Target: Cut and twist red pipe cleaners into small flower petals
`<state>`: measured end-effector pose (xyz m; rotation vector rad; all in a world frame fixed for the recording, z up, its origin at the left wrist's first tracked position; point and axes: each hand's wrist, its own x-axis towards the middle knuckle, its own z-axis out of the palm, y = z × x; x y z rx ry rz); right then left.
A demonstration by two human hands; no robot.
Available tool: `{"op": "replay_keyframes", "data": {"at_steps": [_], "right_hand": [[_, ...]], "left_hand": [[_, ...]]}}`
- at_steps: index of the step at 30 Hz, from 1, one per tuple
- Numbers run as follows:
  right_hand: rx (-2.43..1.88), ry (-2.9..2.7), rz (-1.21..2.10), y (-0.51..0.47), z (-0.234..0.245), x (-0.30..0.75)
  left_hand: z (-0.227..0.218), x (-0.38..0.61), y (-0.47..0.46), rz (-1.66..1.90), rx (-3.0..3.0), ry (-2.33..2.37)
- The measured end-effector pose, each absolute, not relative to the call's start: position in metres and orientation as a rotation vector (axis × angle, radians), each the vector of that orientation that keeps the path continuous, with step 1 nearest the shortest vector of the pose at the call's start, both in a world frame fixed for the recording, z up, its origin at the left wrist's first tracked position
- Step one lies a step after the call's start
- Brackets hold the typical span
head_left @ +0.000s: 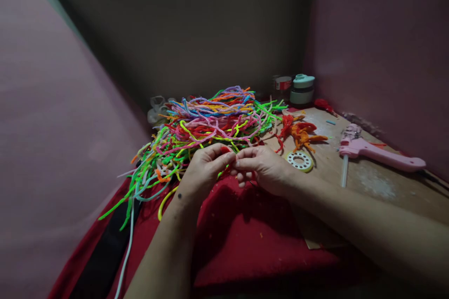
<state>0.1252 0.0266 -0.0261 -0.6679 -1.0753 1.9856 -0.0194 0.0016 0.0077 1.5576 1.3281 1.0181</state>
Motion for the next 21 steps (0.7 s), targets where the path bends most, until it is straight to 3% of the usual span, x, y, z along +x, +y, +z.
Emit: {"op": "replay_keyframes", "data": {"at_steps": [13,21], "right_hand": [[-0.781,-1.133,1.872,0.026,-0.031,0.122],[-0.786,-1.356,1.746,0.024,-0.029,0.124]], "left_hand": [[0.001,-0.015,0.002,0.986,1.967,1.570],[0.011,-0.015,0.001,1.069,1.557,1.435]]}}
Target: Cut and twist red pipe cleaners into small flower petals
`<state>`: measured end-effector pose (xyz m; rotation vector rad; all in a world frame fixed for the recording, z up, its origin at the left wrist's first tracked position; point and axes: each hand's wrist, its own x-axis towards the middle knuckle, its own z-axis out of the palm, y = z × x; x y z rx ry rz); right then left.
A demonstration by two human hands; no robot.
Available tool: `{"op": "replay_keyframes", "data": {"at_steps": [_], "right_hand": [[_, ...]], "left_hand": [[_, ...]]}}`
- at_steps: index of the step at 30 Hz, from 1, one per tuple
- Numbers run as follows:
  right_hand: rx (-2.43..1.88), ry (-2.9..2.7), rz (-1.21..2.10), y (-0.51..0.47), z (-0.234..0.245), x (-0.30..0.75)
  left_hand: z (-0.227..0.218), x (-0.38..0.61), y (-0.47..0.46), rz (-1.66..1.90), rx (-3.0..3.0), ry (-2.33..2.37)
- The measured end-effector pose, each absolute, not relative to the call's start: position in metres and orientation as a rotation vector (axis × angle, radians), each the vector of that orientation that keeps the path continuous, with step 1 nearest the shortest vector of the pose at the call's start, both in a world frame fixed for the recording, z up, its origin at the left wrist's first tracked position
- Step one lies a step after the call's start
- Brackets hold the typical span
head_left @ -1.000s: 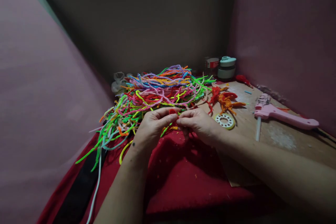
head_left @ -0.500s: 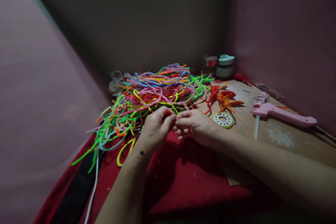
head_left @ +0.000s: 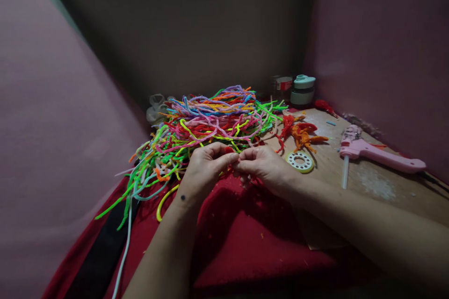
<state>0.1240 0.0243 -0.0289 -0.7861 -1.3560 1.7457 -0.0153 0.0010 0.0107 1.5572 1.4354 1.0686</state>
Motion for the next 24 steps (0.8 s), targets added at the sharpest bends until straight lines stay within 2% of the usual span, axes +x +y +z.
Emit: {"op": "replay_keyframes", "data": {"at_steps": [6,12,15,18,24], "right_hand": [[-0.857,-1.386,1.652,0.022,-0.027,0.125],[-0.708,-1.160,1.795,0.026,-0.025,0.125],[-0.594,-0.893,1.851,0.032,-0.023,0.126],[-0.567,-0.684,1.837,0.036,-0.021,0.128],[-0.588,-0.559,1.825,0.033,-0.022,0.125]], "left_hand": [[0.009,-0.011,-0.001,1.261,1.470,1.462],[0.006,-0.016,0.005,1.399,1.254,1.237],[0.004,-0.017,0.008,1.229,1.128,1.164],[0.001,-0.007,0.005,1.004,1.271,1.161],[-0.007,0.018,0.001,1.145,1.507,1.387]]}}
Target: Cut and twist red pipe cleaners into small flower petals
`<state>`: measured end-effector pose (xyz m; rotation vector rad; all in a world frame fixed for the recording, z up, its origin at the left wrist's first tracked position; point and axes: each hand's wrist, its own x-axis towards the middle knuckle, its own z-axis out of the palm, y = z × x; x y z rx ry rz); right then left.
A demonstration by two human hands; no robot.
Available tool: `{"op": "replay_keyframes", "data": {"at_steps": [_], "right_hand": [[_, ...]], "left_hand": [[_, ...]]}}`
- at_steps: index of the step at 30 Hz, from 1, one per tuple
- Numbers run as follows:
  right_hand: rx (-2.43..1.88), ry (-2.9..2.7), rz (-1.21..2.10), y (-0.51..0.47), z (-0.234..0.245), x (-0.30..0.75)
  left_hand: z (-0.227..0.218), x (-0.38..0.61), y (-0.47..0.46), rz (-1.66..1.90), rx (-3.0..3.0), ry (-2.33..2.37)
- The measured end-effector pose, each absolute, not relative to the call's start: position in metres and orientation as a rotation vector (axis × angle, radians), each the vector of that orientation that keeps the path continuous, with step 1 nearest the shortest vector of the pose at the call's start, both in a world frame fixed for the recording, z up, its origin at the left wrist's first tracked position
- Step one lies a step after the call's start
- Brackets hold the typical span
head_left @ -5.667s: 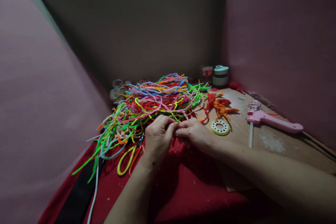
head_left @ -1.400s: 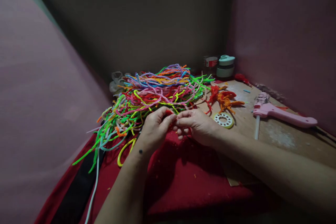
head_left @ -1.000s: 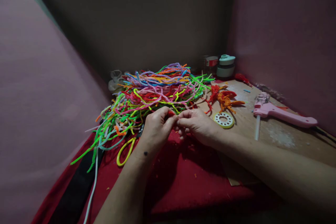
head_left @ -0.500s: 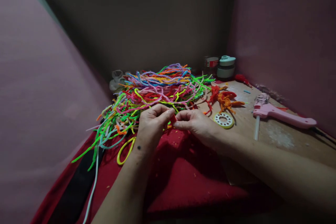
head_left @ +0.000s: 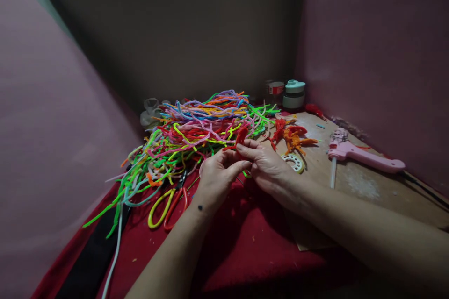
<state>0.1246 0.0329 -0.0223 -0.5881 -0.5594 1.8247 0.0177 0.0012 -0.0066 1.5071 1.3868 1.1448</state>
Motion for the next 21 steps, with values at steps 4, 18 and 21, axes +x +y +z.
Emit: {"op": "replay_keyframes", "data": {"at_steps": [4,18,21], "right_hand": [[-0.591,-0.530,1.840,0.030,-0.023,0.122],[-0.692,-0.471,1.775,0.043,-0.018,0.129],[-0.719,-0.524,1.787,0.042,-0.016,0.130]], "left_hand": [[-0.014,0.018,0.003,1.173,1.608,1.540],[-0.011,0.014,0.002,1.059,0.892,0.799],[-0.015,0.017,0.003,1.045,0.853,0.770]]}}
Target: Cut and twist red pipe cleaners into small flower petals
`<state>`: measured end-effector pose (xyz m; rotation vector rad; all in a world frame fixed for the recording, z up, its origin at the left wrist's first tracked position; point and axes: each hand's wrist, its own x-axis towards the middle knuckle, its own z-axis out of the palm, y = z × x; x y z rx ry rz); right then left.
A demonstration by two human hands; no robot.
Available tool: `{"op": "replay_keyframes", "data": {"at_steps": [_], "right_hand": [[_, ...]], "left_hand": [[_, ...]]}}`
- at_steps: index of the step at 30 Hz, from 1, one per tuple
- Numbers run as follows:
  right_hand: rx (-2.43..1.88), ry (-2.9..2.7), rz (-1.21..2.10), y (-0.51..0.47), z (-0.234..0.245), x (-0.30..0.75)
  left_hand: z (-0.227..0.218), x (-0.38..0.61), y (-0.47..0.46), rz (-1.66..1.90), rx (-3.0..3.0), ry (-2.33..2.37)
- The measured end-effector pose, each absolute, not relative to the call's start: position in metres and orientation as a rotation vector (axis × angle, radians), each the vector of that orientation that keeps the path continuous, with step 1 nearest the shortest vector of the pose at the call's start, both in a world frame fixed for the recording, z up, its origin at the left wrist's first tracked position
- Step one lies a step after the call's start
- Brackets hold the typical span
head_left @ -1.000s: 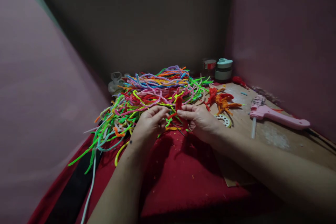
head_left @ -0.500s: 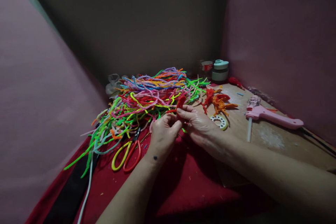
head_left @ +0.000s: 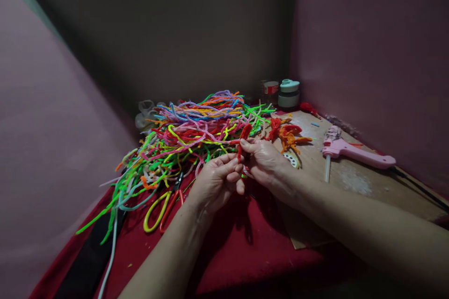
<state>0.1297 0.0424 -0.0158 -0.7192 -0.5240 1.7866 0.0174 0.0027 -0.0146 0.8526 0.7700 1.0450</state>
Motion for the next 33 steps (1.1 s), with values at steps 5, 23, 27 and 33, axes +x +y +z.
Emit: {"op": "replay_keyframes", "data": {"at_steps": [5,23,27,33], "right_hand": [[-0.755,-0.532,1.781,0.044,-0.017,0.129],[-0.619,-0.509,1.738,0.037,-0.024,0.122],[-0.650,-0.541,1.745,0.038,-0.025,0.123],[-0.686,-0.602,1.725,0.041,-0.027,0.125]], "left_hand": [[-0.018,0.024,0.001,1.048,0.732,0.764],[-0.026,0.024,0.001,1.200,1.744,1.559],[-0.018,0.021,0.000,1.011,1.150,1.198],[-0.018,0.023,0.001,1.023,1.155,1.182]]}}
